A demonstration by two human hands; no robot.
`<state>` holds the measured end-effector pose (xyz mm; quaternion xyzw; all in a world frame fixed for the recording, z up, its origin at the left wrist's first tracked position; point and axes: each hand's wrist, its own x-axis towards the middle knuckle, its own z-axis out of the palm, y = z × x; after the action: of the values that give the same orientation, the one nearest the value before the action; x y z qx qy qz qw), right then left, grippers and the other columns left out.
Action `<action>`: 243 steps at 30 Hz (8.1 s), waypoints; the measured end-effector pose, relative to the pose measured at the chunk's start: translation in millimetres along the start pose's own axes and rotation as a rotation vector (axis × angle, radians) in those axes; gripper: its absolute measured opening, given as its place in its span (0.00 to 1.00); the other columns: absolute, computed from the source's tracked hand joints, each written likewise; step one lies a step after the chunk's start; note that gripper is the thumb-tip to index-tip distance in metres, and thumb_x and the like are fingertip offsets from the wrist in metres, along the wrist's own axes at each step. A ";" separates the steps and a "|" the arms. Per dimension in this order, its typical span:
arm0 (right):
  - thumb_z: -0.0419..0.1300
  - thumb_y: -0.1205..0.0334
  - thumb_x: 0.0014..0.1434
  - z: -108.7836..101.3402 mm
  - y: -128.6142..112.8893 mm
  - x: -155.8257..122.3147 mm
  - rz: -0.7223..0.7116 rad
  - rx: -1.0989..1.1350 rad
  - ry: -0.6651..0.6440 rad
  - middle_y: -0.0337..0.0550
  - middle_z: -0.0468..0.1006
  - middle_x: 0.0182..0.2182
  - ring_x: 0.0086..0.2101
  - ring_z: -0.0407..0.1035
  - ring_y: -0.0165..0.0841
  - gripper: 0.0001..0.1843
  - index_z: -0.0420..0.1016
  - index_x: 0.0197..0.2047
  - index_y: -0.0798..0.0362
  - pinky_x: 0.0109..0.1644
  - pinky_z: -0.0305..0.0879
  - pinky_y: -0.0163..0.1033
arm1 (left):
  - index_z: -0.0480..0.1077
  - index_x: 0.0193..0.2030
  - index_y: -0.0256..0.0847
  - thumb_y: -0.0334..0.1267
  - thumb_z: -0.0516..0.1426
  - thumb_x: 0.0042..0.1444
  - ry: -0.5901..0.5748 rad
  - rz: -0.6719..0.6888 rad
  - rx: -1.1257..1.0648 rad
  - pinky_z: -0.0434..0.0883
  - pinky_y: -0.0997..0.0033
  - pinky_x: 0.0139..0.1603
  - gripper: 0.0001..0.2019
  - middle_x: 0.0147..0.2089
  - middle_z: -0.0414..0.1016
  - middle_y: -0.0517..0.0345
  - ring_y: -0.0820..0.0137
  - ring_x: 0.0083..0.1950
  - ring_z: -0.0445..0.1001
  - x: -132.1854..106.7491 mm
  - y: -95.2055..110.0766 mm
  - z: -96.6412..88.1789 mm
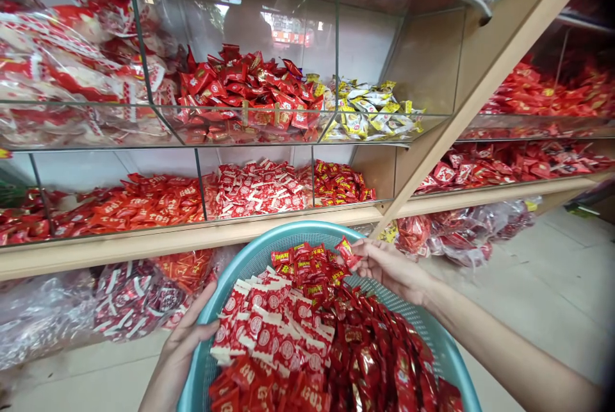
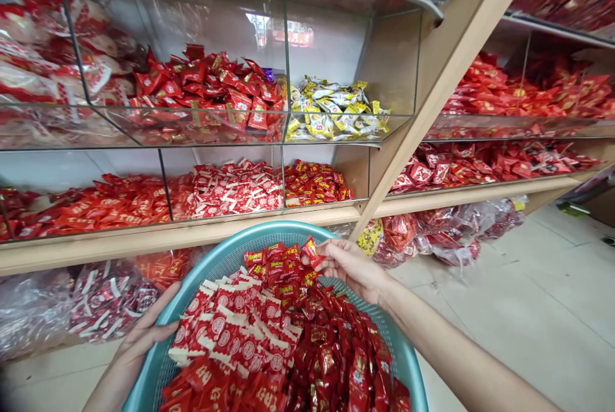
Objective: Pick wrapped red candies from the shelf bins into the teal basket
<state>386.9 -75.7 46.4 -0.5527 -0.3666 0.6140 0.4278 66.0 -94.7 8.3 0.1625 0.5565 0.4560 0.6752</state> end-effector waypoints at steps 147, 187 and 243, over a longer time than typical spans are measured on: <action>0.58 0.66 0.51 39.8 42.6 18.9 -0.600 -1.570 -0.130 0.45 0.70 0.36 0.36 0.64 0.34 0.10 0.62 0.37 0.53 0.38 0.60 0.38 | 0.65 0.54 0.58 0.31 0.61 0.41 -0.020 0.013 0.016 0.67 0.64 0.49 0.31 0.48 0.76 0.61 0.59 0.48 0.72 -5.7 0.6 1.7; 0.63 0.57 0.42 -45.0 -64.5 148.5 -0.409 -1.031 0.427 0.35 0.66 0.19 0.22 0.57 0.24 0.12 0.73 0.28 0.57 0.25 0.53 0.30 | 0.65 0.55 0.57 0.30 0.59 0.43 0.001 0.060 0.054 0.67 0.64 0.48 0.30 0.46 0.77 0.59 0.61 0.45 0.74 -10.2 -0.9 3.8; 0.65 0.52 0.40 -28.7 -63.3 172.7 -0.226 -1.402 0.359 0.47 0.76 0.34 0.33 0.69 0.34 0.19 0.75 0.34 0.53 0.33 0.60 0.33 | 0.65 0.54 0.56 0.32 0.61 0.40 0.021 0.032 0.033 0.62 0.65 0.55 0.32 0.48 0.75 0.63 0.61 0.53 0.68 -1.6 -0.4 -0.5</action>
<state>419.0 107.4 38.3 -0.7476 -0.6525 0.0875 0.0878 65.8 -96.3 8.8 0.1775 0.5683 0.4594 0.6591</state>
